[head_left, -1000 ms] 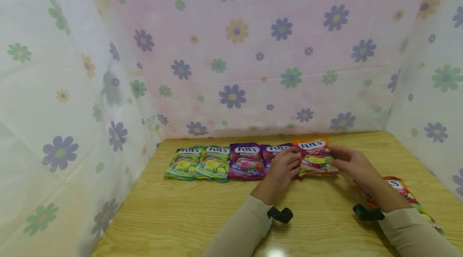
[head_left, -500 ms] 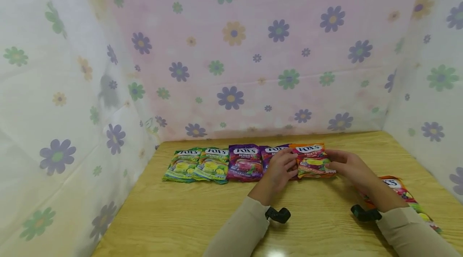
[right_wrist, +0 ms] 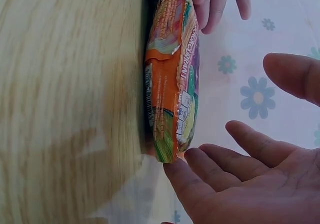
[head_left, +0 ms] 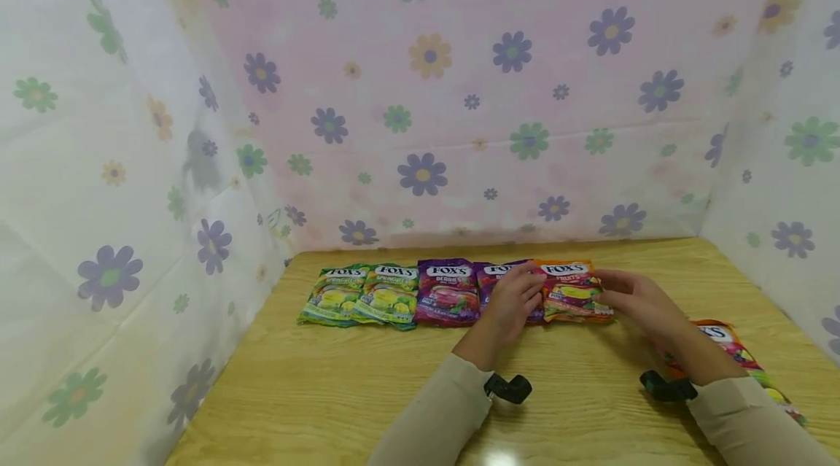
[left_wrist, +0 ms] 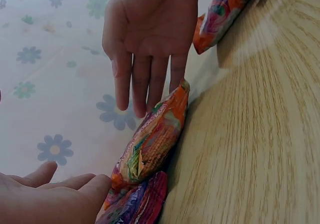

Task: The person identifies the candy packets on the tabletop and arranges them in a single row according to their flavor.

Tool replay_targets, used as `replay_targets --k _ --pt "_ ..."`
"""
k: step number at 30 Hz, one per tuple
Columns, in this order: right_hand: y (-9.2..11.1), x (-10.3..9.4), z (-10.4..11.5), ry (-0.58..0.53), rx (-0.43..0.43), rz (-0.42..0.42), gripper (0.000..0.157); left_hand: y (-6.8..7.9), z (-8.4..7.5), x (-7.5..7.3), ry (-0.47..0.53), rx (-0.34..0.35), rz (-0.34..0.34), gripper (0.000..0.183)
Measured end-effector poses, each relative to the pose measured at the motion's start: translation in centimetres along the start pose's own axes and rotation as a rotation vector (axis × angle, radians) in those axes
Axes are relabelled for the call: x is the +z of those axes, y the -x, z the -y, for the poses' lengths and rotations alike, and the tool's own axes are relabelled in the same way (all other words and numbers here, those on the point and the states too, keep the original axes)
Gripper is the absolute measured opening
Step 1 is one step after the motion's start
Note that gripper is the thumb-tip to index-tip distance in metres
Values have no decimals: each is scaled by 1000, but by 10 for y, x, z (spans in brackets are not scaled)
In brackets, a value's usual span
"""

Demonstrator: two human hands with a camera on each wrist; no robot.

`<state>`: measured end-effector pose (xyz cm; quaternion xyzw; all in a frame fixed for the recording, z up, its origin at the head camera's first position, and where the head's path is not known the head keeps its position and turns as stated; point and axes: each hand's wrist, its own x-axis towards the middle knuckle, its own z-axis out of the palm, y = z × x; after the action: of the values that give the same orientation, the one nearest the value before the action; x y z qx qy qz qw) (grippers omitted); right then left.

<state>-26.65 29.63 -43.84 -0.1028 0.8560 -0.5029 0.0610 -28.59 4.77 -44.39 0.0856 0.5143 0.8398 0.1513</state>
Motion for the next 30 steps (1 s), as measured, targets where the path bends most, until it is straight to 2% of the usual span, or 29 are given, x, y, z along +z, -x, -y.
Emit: replay_targets --k 8,17,26,30 --pt "-1 -1 -3 -1 -26 14 66 0 2 3 -26 -3 8 51" --pt "-3 0 -5 -13 16 41 66 -2 5 2 -27 -33 48 58" --pt "-5 1 -6 -39 52 66 69 0 5 1 -16 -45 38 60" --pt "-2 -1 -3 -2 34 56 66 -1 7 3 -9 -34 30 61"
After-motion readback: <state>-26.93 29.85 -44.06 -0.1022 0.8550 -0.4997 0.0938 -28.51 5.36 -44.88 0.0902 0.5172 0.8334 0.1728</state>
